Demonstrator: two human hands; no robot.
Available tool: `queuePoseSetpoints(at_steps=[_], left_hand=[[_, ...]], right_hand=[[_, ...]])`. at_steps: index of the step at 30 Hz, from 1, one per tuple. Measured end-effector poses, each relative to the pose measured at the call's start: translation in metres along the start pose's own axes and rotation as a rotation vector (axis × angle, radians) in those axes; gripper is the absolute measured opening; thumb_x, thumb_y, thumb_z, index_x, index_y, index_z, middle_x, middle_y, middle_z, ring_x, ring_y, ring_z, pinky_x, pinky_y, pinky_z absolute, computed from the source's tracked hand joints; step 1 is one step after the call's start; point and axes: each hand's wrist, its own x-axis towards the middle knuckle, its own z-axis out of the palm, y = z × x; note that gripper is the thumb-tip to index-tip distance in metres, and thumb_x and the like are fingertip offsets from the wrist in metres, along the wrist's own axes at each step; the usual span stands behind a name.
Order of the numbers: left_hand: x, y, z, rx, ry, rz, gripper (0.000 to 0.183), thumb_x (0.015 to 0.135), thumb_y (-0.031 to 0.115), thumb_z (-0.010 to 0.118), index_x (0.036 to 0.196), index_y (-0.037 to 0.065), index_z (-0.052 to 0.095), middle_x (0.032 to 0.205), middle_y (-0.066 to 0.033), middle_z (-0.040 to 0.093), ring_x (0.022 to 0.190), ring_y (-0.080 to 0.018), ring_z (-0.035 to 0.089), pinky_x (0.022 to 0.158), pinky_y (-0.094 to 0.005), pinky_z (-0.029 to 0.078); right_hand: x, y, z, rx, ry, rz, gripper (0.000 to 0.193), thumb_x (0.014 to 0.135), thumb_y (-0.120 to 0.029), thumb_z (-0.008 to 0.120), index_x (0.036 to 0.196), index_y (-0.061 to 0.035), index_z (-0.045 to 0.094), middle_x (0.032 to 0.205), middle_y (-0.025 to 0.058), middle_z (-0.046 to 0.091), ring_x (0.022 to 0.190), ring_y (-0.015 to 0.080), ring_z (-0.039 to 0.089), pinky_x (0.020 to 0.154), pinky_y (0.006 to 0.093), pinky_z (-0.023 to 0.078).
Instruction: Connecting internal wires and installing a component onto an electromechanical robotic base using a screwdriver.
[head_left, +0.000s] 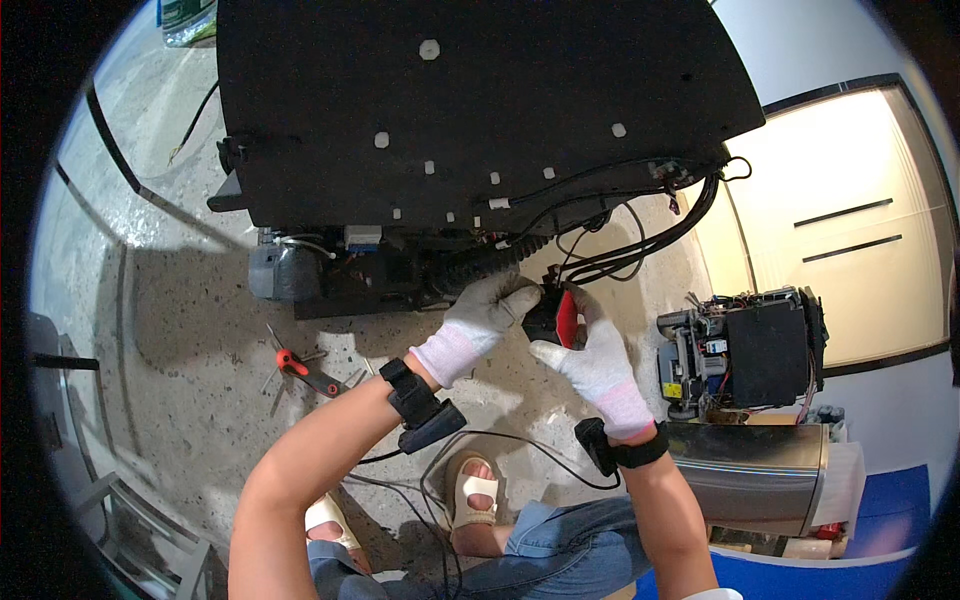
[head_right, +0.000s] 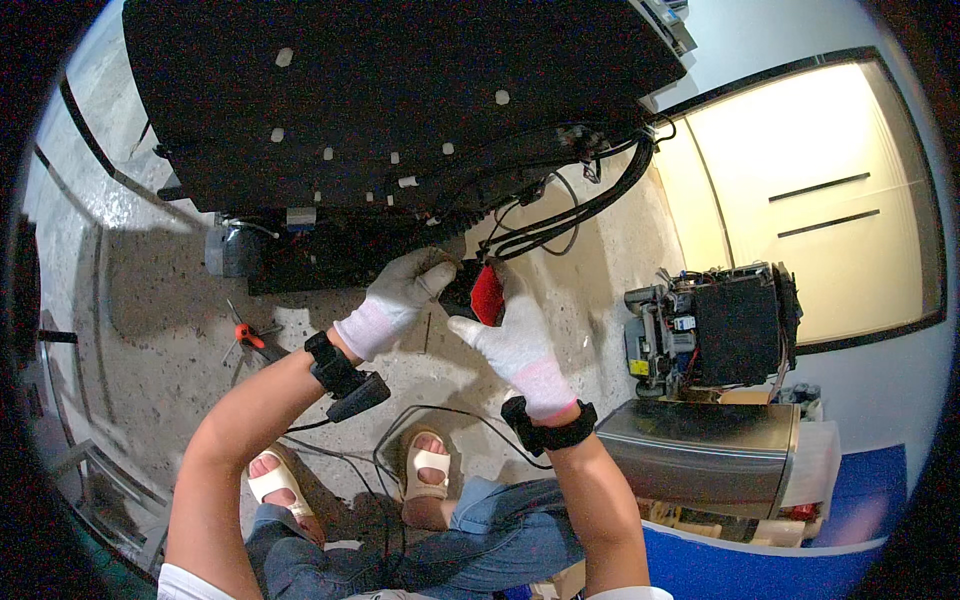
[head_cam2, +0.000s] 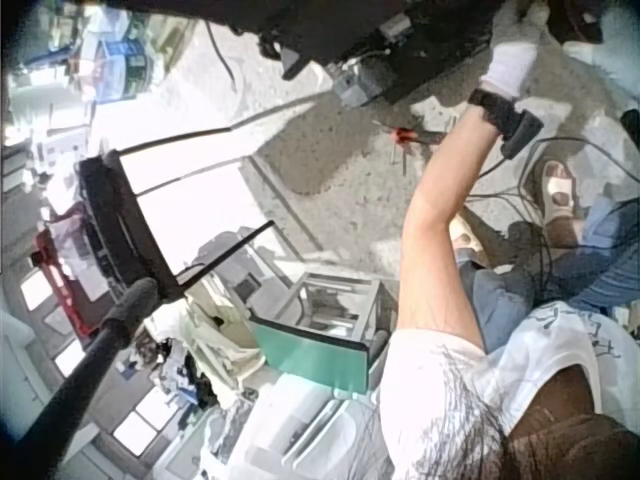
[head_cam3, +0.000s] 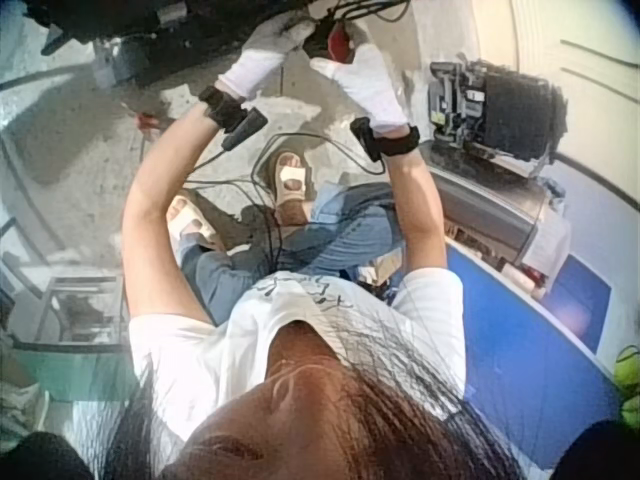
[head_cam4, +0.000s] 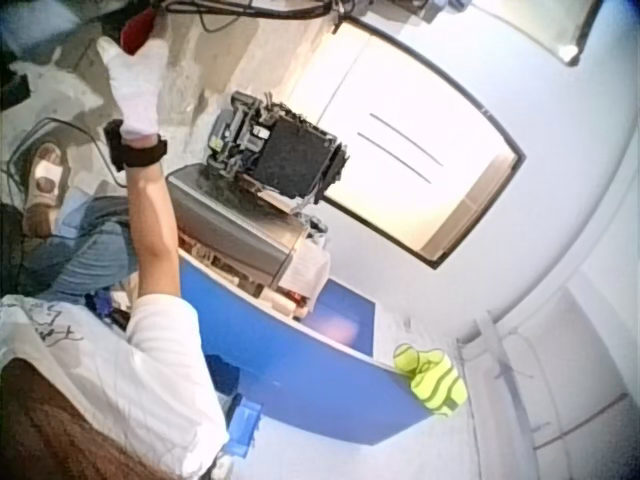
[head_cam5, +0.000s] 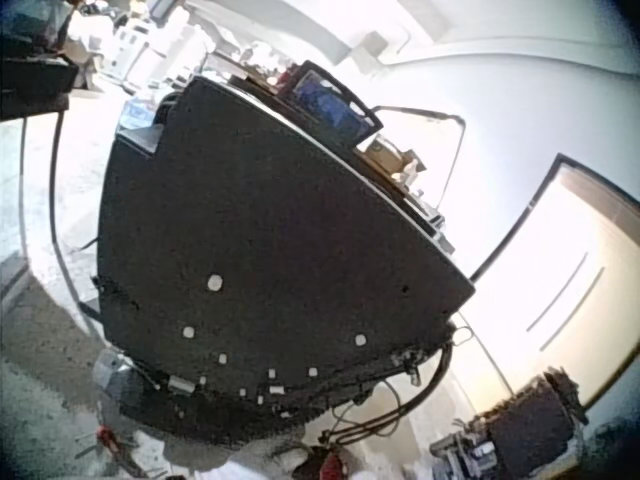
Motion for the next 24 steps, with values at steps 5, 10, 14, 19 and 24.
queuePoseSetpoints(at_steps=[5,10,14,19,24], left_hand=[[-0.003,0.001,0.006,-0.131,0.096,-0.066,0.024,0.088,0.02,0.049,0.103,0.002,0.054,0.098,-0.0063,0.055,0.09,-0.0131,0.049,0.083,-0.0257,0.039],[-0.003,0.004,-0.002,0.003,-0.025,-0.05,0.023,0.087,0.018,0.048,0.104,0.003,0.053,0.097,-0.0057,0.055,0.089,-0.0128,0.048,0.082,-0.0253,0.039],[0.0,0.004,-0.004,0.014,-0.055,-0.079,0.023,0.086,0.017,0.049,0.104,0.002,0.053,0.096,-0.0054,0.055,0.089,-0.0131,0.048,0.082,-0.0254,0.039],[-0.002,0.005,-0.003,0.104,0.036,-0.026,0.025,0.086,0.018,0.05,0.106,0.002,0.053,0.097,-0.0057,0.056,0.09,-0.0136,0.049,0.082,-0.0256,0.039],[-0.002,0.003,-0.004,0.085,-0.013,0.058,0.025,0.086,0.017,0.049,0.105,0.002,0.053,0.096,-0.0058,0.056,0.091,-0.0132,0.05,0.083,-0.0255,0.04]], right_hand=[[0.001,0.002,-0.001,-0.061,0.002,-0.013,0.076,0.062,-0.019,0.073,0.125,0.0007,0.036,0.109,0.0135,0.051,0.096,0.0195,0.051,0.083,0.0283,0.041],[0.001,-0.002,0.001,-0.075,0.002,0.005,0.072,0.063,-0.019,0.072,0.123,0.0016,0.038,0.105,0.0163,0.053,0.097,0.0247,0.053,0.085,0.0316,0.041],[0.002,0.005,0.002,-0.03,-0.002,-0.005,0.072,0.062,-0.019,0.073,0.122,0.0011,0.038,0.104,0.0159,0.054,0.095,0.0236,0.054,0.083,0.0312,0.042],[0.003,0.01,0.004,-0.012,0.014,-0.027,0.072,0.062,-0.02,0.073,0.122,0.0006,0.039,0.102,0.0159,0.055,0.093,0.0233,0.055,0.081,0.031,0.043],[0.006,0.014,0.004,0.002,-0.01,0.004,0.078,0.061,-0.014,0.074,0.127,0.0003,0.034,0.109,0.009,0.049,0.093,0.0132,0.05,0.08,0.0241,0.041]])
